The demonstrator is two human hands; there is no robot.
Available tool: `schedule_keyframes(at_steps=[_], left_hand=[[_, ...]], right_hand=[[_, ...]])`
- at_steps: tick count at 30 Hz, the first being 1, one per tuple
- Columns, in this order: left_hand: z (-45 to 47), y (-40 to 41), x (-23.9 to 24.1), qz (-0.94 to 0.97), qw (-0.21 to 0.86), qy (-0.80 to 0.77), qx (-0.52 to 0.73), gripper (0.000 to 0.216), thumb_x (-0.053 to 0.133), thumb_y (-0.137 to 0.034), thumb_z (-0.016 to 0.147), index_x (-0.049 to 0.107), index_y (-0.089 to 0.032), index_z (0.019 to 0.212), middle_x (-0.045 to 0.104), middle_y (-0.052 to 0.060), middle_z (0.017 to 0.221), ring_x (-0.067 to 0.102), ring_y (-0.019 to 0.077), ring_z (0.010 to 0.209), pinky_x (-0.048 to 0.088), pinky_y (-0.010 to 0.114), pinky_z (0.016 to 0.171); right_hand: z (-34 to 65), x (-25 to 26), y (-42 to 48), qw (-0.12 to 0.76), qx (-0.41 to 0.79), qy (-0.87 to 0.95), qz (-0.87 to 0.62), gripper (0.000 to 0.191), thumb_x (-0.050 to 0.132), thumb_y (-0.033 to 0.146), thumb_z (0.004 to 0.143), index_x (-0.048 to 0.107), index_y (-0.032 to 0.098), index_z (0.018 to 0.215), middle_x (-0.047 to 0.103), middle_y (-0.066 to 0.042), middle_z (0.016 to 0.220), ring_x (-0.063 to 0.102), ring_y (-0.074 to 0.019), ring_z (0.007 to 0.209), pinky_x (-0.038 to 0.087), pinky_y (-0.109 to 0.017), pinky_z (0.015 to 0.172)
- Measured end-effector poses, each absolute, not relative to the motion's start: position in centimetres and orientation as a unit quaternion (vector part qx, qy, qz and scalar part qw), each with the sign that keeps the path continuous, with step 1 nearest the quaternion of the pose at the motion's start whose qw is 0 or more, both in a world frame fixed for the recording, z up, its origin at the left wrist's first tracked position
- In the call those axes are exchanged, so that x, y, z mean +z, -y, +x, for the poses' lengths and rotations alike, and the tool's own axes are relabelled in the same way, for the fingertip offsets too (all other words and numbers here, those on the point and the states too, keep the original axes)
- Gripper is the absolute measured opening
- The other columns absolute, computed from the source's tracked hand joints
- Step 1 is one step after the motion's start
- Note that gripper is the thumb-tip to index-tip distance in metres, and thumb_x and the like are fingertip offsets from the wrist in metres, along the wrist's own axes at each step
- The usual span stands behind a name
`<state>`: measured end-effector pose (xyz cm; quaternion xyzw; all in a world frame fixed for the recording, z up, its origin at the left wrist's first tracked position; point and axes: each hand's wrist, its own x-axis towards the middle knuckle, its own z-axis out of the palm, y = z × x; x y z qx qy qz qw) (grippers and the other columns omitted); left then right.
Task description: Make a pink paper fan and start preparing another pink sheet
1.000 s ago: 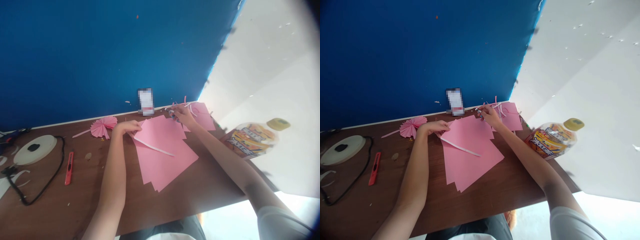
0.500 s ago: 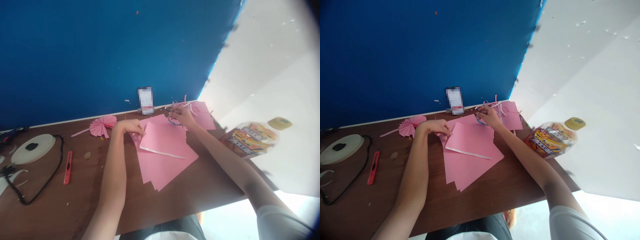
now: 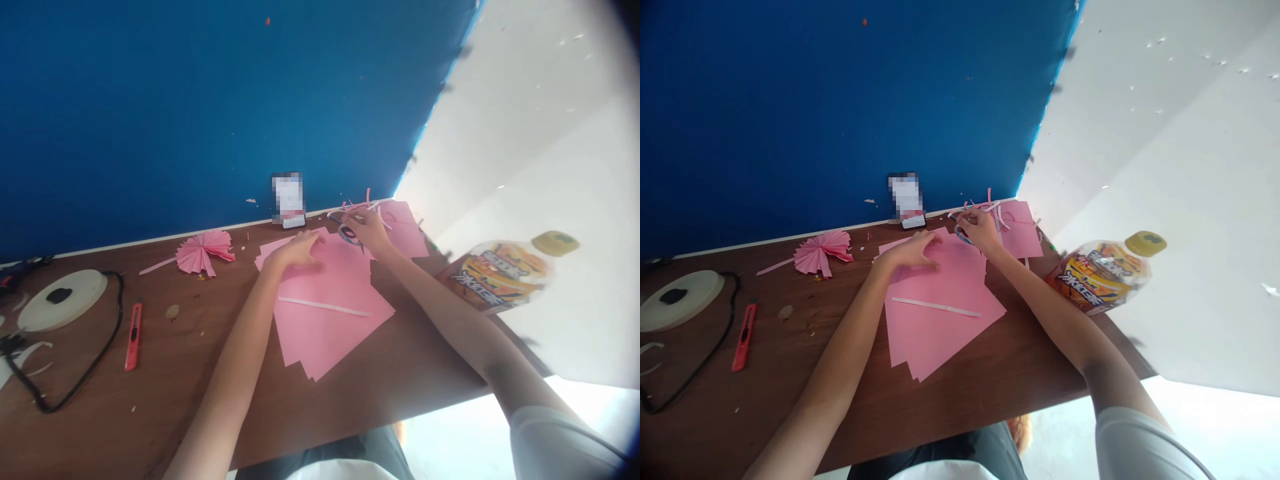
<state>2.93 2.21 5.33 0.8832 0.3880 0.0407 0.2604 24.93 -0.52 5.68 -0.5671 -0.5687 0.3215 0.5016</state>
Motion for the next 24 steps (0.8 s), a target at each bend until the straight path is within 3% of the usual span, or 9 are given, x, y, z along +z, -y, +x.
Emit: schedule_keyframes(at_steps=[4, 10, 16, 20, 24], left_hand=[[4.7, -1.5, 4.5, 0.902, 0.197, -0.384, 0.011, 0.077, 0.07, -0.06, 0.058, 0.048, -0.023, 0.122, 0.045, 0.012, 0.129, 0.039, 0.0327, 0.124, 0.03, 0.046, 0.105], [3.8, -1.7, 5.1, 0.886, 0.207, -0.414, -0.011, 0.072, 0.069, -0.058, 0.059, 0.048, -0.021, 0.117, 0.045, 0.013, 0.128, 0.042, 0.0322, 0.122, 0.038, 0.042, 0.098], [3.4, -1.4, 5.8, 0.832, 0.222, -0.505, -0.066, 0.082, 0.072, -0.058, 0.054, 0.046, -0.019, 0.121, 0.04, 0.017, 0.135, 0.037, 0.0367, 0.127, 0.039, 0.045, 0.097], [3.2, -1.7, 5.2, 0.832, 0.237, -0.501, -0.007, 0.074, 0.069, -0.054, 0.06, 0.047, -0.02, 0.121, 0.042, 0.017, 0.133, 0.038, 0.0358, 0.127, 0.038, 0.045, 0.097], [3.6, -2.1, 5.0, 0.815, 0.311, -0.471, 0.134, 0.049, 0.057, -0.055, 0.076, 0.053, -0.02, 0.109, 0.055, 0.013, 0.119, 0.052, 0.027, 0.111, 0.042, 0.038, 0.09]], right_hand=[[25.0, 5.8, 0.6, 0.515, 0.301, 0.561, -0.573, 0.028, 0.059, 0.043, 0.076, 0.069, 0.017, 0.084, 0.071, -0.005, 0.072, 0.065, -0.0171, 0.069, 0.048, -0.027, 0.064], [25.0, 5.3, 0.2, 0.533, 0.337, 0.573, -0.524, 0.025, 0.057, 0.04, 0.08, 0.069, 0.019, 0.084, 0.071, -0.004, 0.077, 0.065, -0.0159, 0.071, 0.048, -0.027, 0.067], [24.6, 5.4, 0.3, 0.537, 0.368, 0.584, -0.485, 0.025, 0.06, 0.042, 0.079, 0.065, 0.017, 0.079, 0.068, -0.005, 0.081, 0.065, -0.0154, 0.069, 0.049, -0.028, 0.066], [24.0, 6.2, 1.1, 0.523, 0.37, 0.613, -0.463, 0.03, 0.057, 0.046, 0.082, 0.065, 0.018, 0.086, 0.066, -0.005, 0.084, 0.065, -0.0155, 0.074, 0.047, -0.027, 0.067], [23.6, 6.7, 1.8, 0.498, 0.325, 0.632, -0.498, 0.036, 0.058, 0.051, 0.082, 0.063, 0.016, 0.077, 0.059, -0.003, 0.068, 0.056, -0.0126, 0.063, 0.039, -0.024, 0.055]])
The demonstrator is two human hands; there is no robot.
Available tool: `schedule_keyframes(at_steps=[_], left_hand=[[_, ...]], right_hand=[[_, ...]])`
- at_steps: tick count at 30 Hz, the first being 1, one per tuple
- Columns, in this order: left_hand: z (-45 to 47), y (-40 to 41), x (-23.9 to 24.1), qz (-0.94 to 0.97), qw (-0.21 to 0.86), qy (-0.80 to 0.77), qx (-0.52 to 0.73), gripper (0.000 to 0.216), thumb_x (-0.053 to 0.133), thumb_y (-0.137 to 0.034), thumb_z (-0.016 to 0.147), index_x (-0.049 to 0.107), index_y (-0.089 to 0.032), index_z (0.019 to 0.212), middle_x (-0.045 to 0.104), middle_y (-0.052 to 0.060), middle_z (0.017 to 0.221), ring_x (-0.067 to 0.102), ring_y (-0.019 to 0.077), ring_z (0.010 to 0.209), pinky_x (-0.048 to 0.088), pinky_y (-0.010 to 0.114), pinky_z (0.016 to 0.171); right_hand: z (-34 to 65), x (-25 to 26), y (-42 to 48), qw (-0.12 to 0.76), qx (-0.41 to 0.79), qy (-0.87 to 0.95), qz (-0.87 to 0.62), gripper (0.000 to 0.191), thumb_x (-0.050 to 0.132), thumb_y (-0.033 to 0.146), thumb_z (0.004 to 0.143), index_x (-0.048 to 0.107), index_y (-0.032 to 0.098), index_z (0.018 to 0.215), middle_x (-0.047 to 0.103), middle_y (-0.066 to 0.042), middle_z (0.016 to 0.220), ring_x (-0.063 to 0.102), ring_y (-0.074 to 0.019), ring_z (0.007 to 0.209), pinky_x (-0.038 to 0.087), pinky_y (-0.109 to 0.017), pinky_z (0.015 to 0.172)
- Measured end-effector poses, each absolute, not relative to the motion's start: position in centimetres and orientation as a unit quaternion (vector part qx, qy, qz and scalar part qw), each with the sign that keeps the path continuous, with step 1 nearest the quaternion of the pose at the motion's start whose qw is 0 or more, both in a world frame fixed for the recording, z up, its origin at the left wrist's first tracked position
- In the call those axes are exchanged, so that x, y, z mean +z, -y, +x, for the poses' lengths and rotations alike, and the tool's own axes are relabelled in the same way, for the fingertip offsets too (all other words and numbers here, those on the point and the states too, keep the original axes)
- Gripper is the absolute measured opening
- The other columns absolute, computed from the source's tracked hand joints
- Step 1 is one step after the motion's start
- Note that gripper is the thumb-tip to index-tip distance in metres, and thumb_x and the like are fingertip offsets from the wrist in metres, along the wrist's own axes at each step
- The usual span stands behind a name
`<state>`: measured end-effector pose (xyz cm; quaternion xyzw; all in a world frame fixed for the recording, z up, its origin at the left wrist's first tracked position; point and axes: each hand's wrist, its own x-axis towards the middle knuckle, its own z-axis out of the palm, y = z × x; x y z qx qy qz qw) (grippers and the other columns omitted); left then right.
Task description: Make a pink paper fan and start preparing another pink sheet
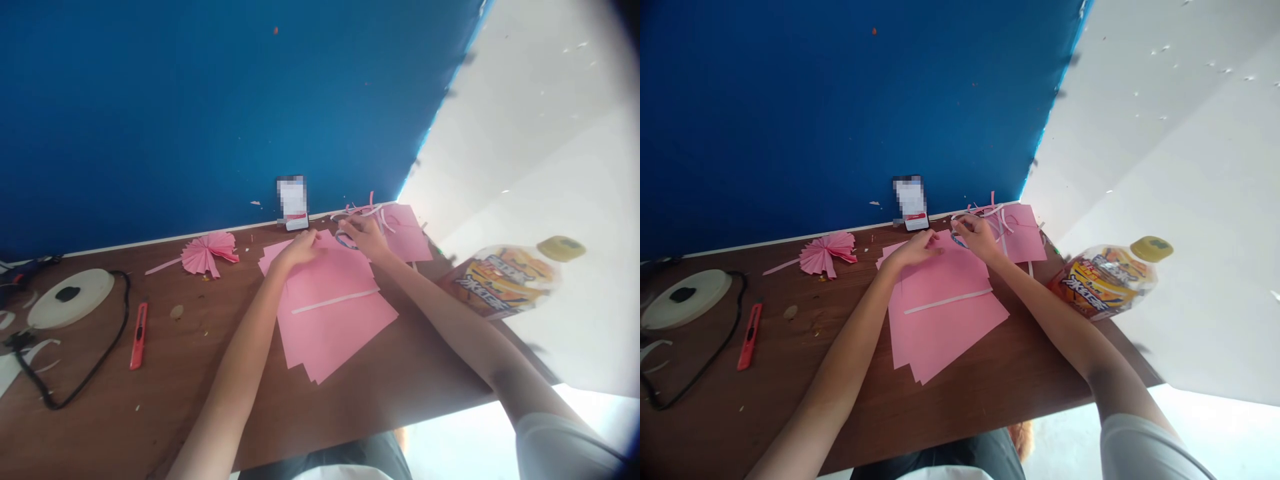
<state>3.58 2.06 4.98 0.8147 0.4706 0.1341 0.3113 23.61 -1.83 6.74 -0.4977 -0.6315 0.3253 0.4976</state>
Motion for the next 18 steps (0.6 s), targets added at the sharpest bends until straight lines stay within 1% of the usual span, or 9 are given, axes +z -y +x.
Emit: schedule_keyframes(at_steps=[2, 3, 5, 8, 12, 15, 18], left_hand=[[4.1, -1.9, 5.6, 0.797, 0.387, -0.415, 0.208, 0.044, 0.048, -0.057, 0.083, 0.055, -0.019, 0.104, 0.06, 0.01, 0.111, 0.057, 0.0211, 0.099, 0.043, 0.034, 0.086], [4.4, -1.8, 6.0, 0.792, 0.412, -0.38, 0.242, 0.043, 0.045, -0.056, 0.085, 0.056, -0.019, 0.103, 0.061, 0.009, 0.108, 0.057, 0.0189, 0.096, 0.043, 0.032, 0.085], [4.9, -1.5, 6.8, 0.784, 0.442, -0.329, 0.285, 0.04, 0.048, -0.053, 0.086, 0.056, -0.019, 0.104, 0.062, 0.007, 0.103, 0.058, 0.0163, 0.091, 0.043, 0.03, 0.082], [5.1, -1.4, 7.4, 0.785, 0.423, -0.317, 0.323, 0.034, 0.056, -0.049, 0.083, 0.058, -0.018, 0.096, 0.063, 0.005, 0.095, 0.057, 0.0149, 0.084, 0.042, 0.028, 0.076], [4.6, -1.7, 7.5, 0.788, 0.419, -0.314, 0.323, 0.032, 0.057, -0.048, 0.082, 0.061, -0.016, 0.084, 0.061, 0.003, 0.082, 0.055, 0.0139, 0.076, 0.041, 0.027, 0.072], [4.2, -1.7, 7.7, 0.789, 0.418, -0.305, 0.329, 0.03, 0.057, -0.046, 0.082, 0.062, -0.016, 0.082, 0.06, 0.002, 0.078, 0.054, 0.0131, 0.074, 0.04, 0.027, 0.071], [4.2, -1.5, 7.9, 0.787, 0.42, -0.302, 0.335, 0.029, 0.055, -0.043, 0.084, 0.062, -0.016, 0.084, 0.06, 0.002, 0.08, 0.055, 0.0128, 0.075, 0.042, 0.027, 0.073]], right_hand=[[23.5, 6.7, 1.9, 0.487, 0.3, 0.636, -0.518, 0.038, 0.058, 0.053, 0.081, 0.062, 0.015, 0.073, 0.053, -0.001, 0.06, 0.048, -0.0106, 0.056, 0.033, -0.023, 0.05], [23.4, 6.6, 2.0, 0.482, 0.289, 0.639, -0.525, 0.039, 0.058, 0.053, 0.081, 0.062, 0.015, 0.071, 0.051, 0.0, 0.058, 0.045, -0.0098, 0.054, 0.031, -0.023, 0.049], [23.4, 6.3, 1.9, 0.472, 0.269, 0.645, -0.537, 0.04, 0.059, 0.053, 0.08, 0.062, 0.015, 0.069, 0.05, 0.001, 0.056, 0.041, -0.0091, 0.051, 0.029, -0.024, 0.049], [23.1, 6.0, 2.0, 0.467, 0.252, 0.65, -0.545, 0.037, 0.061, 0.052, 0.078, 0.063, 0.015, 0.07, 0.051, 0.001, 0.056, 0.04, -0.009, 0.051, 0.028, -0.024, 0.049], [22.9, 5.9, 2.2, 0.462, 0.246, 0.666, -0.531, 0.037, 0.061, 0.051, 0.079, 0.065, 0.015, 0.07, 0.055, 0.0, 0.059, 0.039, -0.0087, 0.05, 0.029, -0.025, 0.049], [22.9, 6.1, 2.2, 0.452, 0.244, 0.686, -0.516, 0.039, 0.058, 0.052, 0.081, 0.066, 0.016, 0.072, 0.055, 0.0, 0.06, 0.04, -0.0092, 0.052, 0.03, -0.025, 0.051], [22.9, 6.2, 2.2, 0.449, 0.244, 0.696, -0.503, 0.041, 0.056, 0.053, 0.083, 0.066, 0.015, 0.072, 0.055, 0.0, 0.062, 0.043, -0.01, 0.055, 0.032, -0.025, 0.053]])
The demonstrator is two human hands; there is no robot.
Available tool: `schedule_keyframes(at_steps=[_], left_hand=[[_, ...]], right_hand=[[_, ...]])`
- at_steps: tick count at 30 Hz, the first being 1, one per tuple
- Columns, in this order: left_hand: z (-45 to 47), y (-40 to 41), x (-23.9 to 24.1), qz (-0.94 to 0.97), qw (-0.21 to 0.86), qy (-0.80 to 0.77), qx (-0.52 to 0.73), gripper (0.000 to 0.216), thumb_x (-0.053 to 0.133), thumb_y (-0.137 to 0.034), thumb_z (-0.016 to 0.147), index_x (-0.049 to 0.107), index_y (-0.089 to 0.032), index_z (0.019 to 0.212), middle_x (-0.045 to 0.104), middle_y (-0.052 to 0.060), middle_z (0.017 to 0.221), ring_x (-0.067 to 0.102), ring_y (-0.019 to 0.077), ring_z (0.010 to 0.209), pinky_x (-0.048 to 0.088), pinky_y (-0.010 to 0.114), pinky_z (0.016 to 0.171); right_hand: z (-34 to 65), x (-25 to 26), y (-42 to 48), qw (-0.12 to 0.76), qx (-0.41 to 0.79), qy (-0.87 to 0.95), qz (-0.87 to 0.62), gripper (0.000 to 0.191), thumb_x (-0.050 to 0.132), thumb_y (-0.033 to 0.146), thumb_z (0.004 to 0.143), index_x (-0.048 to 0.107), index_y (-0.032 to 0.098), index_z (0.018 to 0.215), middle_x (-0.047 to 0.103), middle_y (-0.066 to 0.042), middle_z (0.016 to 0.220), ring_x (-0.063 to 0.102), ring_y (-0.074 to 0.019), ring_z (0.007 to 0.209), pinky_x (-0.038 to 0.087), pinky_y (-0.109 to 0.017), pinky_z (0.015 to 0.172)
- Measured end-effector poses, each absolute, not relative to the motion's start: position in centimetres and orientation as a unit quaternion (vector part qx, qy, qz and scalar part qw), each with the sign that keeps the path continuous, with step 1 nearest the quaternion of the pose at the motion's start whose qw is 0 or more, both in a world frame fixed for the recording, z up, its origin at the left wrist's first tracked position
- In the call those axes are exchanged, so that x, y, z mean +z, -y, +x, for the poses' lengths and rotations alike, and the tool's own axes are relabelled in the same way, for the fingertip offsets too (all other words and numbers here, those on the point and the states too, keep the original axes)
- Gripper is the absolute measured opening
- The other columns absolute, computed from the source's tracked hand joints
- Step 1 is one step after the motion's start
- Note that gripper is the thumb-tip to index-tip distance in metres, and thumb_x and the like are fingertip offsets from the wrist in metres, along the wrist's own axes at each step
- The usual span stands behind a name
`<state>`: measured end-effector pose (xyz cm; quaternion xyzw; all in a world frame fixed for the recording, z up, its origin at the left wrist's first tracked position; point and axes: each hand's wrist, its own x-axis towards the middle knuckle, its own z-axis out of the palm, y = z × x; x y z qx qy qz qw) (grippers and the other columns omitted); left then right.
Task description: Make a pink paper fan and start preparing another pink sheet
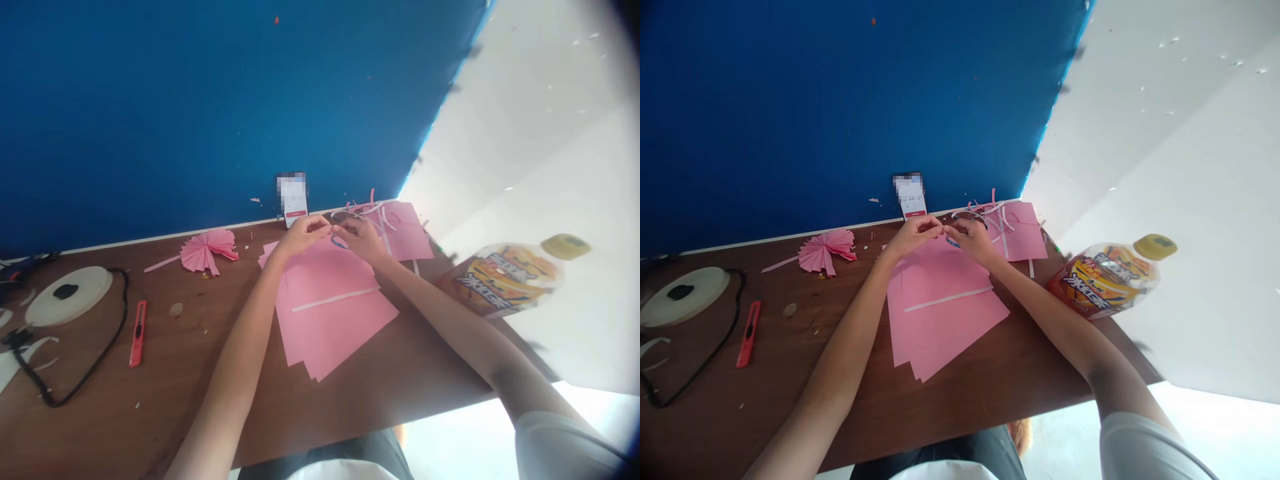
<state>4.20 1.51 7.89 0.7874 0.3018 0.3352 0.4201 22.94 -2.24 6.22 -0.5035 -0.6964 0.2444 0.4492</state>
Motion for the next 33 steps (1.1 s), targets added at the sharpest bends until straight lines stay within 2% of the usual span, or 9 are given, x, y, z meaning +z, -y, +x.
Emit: schedule_keyframes(at_steps=[3, 10, 13, 17, 23, 28, 31, 33], left_hand=[[4.4, -1.3, 7.9, 0.786, 0.43, -0.296, 0.33, 0.027, 0.052, -0.041, 0.085, 0.062, -0.016, 0.085, 0.061, 0.003, 0.082, 0.056, 0.0124, 0.075, 0.043, 0.027, 0.074], [3.9, -1.6, 7.9, 0.754, 0.431, -0.334, 0.365, 0.022, 0.053, -0.036, 0.083, 0.061, -0.016, 0.079, 0.061, 0.003, 0.072, 0.055, 0.0098, 0.065, 0.043, 0.024, 0.063], [3.4, -1.7, 8.1, 0.735, 0.432, -0.358, 0.381, 0.025, 0.055, -0.039, 0.083, 0.063, -0.016, 0.084, 0.06, 0.002, 0.065, 0.052, 0.0089, 0.057, 0.04, 0.022, 0.055], [3.1, -1.7, 8.4, 0.696, 0.463, -0.373, 0.403, 0.031, 0.054, -0.042, 0.084, 0.064, -0.016, 0.099, 0.064, 0.003, 0.068, 0.051, 0.0076, 0.052, 0.036, 0.02, 0.049], [2.8, -1.4, 9.3, 0.663, 0.511, -0.372, 0.401, 0.031, 0.062, -0.041, 0.079, 0.063, -0.014, 0.095, 0.068, 0.005, 0.07, 0.054, 0.0073, 0.05, 0.033, 0.019, 0.044], [3.4, -0.4, 10.6, 0.649, 0.551, -0.339, 0.4, 0.03, 0.062, -0.041, 0.079, 0.061, -0.015, 0.095, 0.068, 0.004, 0.072, 0.058, 0.0087, 0.052, 0.035, 0.019, 0.045], [4.1, 0.5, 11.2, 0.667, 0.572, -0.31, 0.364, 0.029, 0.06, -0.041, 0.08, 0.06, -0.015, 0.095, 0.068, 0.005, 0.071, 0.059, 0.0095, 0.053, 0.036, 0.02, 0.045], [4.5, 1.0, 11.4, 0.686, 0.58, -0.288, 0.332, 0.029, 0.059, -0.041, 0.081, 0.06, -0.015, 0.095, 0.069, 0.006, 0.072, 0.059, 0.0097, 0.052, 0.038, 0.021, 0.046]], right_hand=[[23.0, 6.2, 2.2, 0.45, 0.246, 0.703, -0.493, 0.041, 0.055, 0.054, 0.084, 0.066, 0.016, 0.074, 0.056, -0.001, 0.064, 0.044, -0.0105, 0.057, 0.033, -0.025, 0.055], [22.9, 6.5, 2.3, 0.43, 0.239, 0.703, -0.513, 0.041, 0.05, 0.053, 0.086, 0.061, 0.017, 0.071, 0.052, 0.0, 0.061, 0.044, -0.0106, 0.056, 0.032, -0.025, 0.055], [22.9, 6.9, 2.5, 0.423, 0.258, 0.706, -0.507, 0.031, 0.05, 0.045, 0.086, 0.063, 0.018, 0.08, 0.055, 0.001, 0.061, 0.047, -0.0108, 0.055, 0.036, -0.025, 0.056], [22.7, 7.1, 2.7, 0.419, 0.303, 0.701, -0.49, 0.024, 0.048, 0.031, 0.085, 0.061, 0.019, 0.101, 0.062, 0.0, 0.066, 0.052, -0.011, 0.055, 0.041, -0.024, 0.055], [22.4, 7.6, 2.7, 0.413, 0.44, 0.622, -0.5, 0.029, 0.052, 0.02, 0.077, 0.055, 0.018, 0.106, 0.069, -0.004, 0.077, 0.056, -0.012, 0.052, 0.043, -0.024, 0.047], [22.7, 8.9, 3.5, 0.343, 0.639, 0.547, -0.418, 0.038, 0.058, 0.023, 0.074, 0.057, 0.021, 0.112, 0.072, -0.007, 0.088, 0.062, -0.0168, 0.058, 0.05, -0.03, 0.053], [22.4, 8.8, 3.8, 0.309, 0.722, 0.516, -0.342, 0.027, 0.055, 0.029, 0.077, 0.06, 0.019, 0.101, 0.072, -0.011, 0.091, 0.065, -0.0192, 0.064, 0.052, -0.032, 0.057], [22.1, 8.4, 3.7, 0.314, 0.737, 0.498, -0.333, 0.021, 0.054, 0.032, 0.079, 0.062, 0.017, 0.091, 0.071, -0.013, 0.087, 0.066, -0.0205, 0.069, 0.053, -0.033, 0.061]])
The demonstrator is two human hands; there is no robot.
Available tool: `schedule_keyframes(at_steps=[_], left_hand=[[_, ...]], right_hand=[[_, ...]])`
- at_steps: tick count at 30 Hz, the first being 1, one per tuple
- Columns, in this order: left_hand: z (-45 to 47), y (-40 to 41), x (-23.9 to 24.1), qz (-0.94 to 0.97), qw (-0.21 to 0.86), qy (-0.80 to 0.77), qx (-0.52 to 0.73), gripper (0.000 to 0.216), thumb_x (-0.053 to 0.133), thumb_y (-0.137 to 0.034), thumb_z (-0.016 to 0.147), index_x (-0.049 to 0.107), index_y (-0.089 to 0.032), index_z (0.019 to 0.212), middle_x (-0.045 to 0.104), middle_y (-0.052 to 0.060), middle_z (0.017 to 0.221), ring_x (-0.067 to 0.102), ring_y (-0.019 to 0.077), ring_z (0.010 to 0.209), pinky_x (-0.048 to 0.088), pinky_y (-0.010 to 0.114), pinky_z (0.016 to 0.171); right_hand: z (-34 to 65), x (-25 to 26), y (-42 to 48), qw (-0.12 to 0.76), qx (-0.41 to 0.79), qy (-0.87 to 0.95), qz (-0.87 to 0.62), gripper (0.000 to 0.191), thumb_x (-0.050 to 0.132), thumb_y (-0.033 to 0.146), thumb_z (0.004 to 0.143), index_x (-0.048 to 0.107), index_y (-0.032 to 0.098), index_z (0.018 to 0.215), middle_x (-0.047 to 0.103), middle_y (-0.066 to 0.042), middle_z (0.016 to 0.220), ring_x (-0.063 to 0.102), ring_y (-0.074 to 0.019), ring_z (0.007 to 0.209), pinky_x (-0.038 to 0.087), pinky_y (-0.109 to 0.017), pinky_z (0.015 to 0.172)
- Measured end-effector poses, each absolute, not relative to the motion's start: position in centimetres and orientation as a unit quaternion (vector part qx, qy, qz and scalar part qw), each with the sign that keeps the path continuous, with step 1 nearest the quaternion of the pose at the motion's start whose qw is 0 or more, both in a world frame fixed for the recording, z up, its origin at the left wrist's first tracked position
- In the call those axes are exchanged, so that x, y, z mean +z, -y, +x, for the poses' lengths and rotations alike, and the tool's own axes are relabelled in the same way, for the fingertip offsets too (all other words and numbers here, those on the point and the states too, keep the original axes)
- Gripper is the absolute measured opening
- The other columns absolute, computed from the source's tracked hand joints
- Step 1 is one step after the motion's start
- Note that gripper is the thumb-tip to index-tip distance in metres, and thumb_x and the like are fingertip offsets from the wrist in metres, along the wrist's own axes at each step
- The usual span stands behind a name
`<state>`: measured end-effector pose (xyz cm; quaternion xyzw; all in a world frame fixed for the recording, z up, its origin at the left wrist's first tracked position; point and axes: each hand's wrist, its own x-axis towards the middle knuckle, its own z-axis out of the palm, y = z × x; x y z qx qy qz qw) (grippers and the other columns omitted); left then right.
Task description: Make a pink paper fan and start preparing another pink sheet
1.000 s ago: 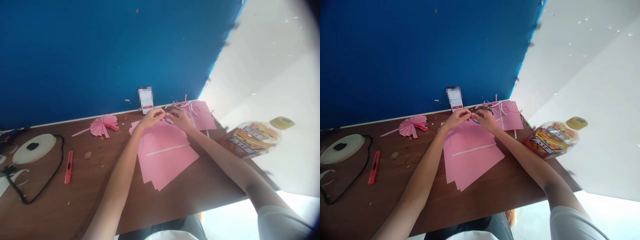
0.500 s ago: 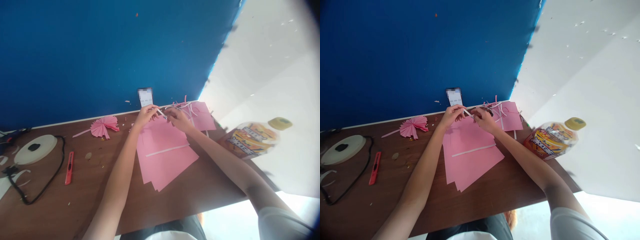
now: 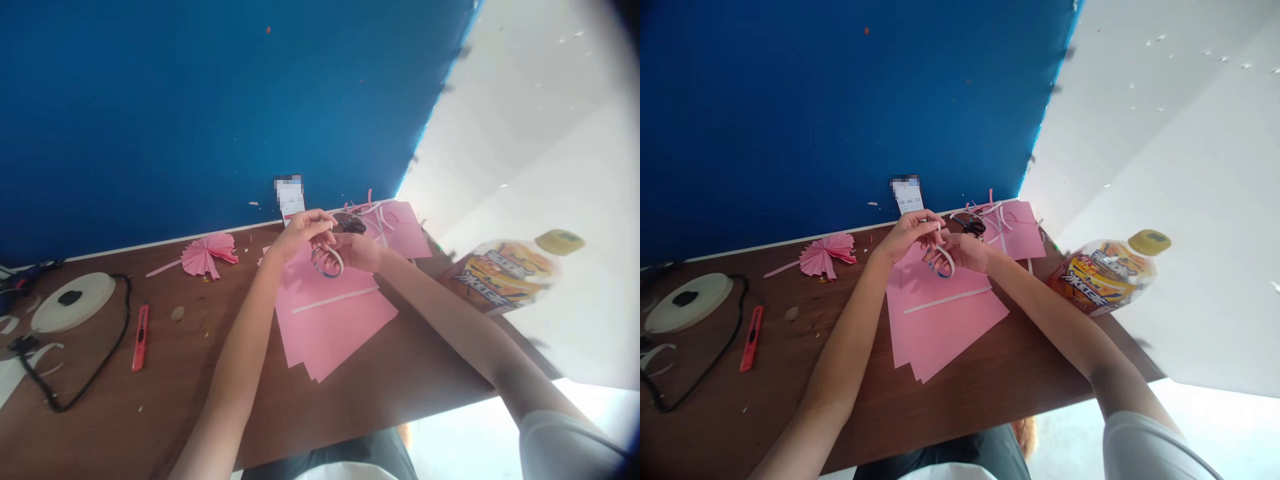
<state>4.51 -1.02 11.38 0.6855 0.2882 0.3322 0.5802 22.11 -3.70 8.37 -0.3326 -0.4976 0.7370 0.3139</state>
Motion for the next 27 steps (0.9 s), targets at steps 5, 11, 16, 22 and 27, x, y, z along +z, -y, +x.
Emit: schedule_keyframes(at_steps=[5, 11, 16, 22, 27], left_hand=[[4.3, 1.5, 11.8, 0.726, 0.566, -0.25, 0.3, 0.027, 0.059, -0.039, 0.082, 0.062, -0.015, 0.094, 0.07, 0.008, 0.078, 0.063, 0.0119, 0.061, 0.043, 0.023, 0.055], [1.9, 0.7, 11.9, 0.759, 0.553, -0.249, 0.236, 0.029, 0.063, -0.037, 0.079, 0.067, -0.017, 0.1, 0.07, 0.009, 0.092, 0.065, 0.0162, 0.083, 0.047, 0.024, 0.064], [1.2, -0.6, 10.8, 0.746, 0.527, -0.31, 0.264, 0.034, 0.055, -0.045, 0.085, 0.069, -0.015, 0.093, 0.069, 0.01, 0.089, 0.063, 0.014, 0.079, 0.047, 0.026, 0.069], [1.4, -1.6, 9.6, 0.73, 0.492, -0.359, 0.31, 0.034, 0.06, -0.047, 0.08, 0.066, -0.014, 0.085, 0.067, 0.008, 0.08, 0.058, 0.0101, 0.066, 0.039, 0.022, 0.055], [1.6, -1.3, 9.6, 0.724, 0.5, -0.357, 0.316, 0.031, 0.065, -0.042, 0.077, 0.061, -0.016, 0.094, 0.068, 0.006, 0.08, 0.056, 0.0093, 0.062, 0.038, 0.02, 0.051]], right_hand=[[22.1, 7.2, 2.9, 0.395, 0.651, 0.534, -0.368, 0.018, 0.057, 0.022, 0.071, 0.061, 0.018, 0.088, 0.069, -0.007, 0.082, 0.064, -0.0181, 0.078, 0.051, -0.03, 0.069], [22.8, 6.6, 2.2, 0.499, 0.403, 0.635, -0.431, 0.033, 0.046, 0.016, 0.069, 0.061, 0.021, 0.098, 0.067, -0.003, 0.091, 0.059, -0.0146, 0.074, 0.044, -0.027, 0.063], [22.6, 6.7, 2.5, 0.533, 0.344, 0.621, -0.46, 0.031, 0.037, 0.02, 0.077, 0.062, 0.022, 0.095, 0.066, -0.003, 0.089, 0.056, -0.0133, 0.07, 0.044, -0.027, 0.064], [22.6, 6.6, 2.7, 0.538, 0.291, 0.631, -0.477, 0.04, 0.041, 0.018, 0.076, 0.061, 0.021, 0.111, 0.069, -0.004, 0.089, 0.063, -0.0166, 0.079, 0.047, -0.031, 0.075], [23.2, 6.4, 2.8, 0.464, 0.108, 0.661, -0.579, 0.038, 0.048, 0.021, 0.08, 0.065, 0.022, 0.114, 0.071, -0.005, 0.083, 0.062, -0.0208, 0.076, 0.043, -0.031, 0.072]])
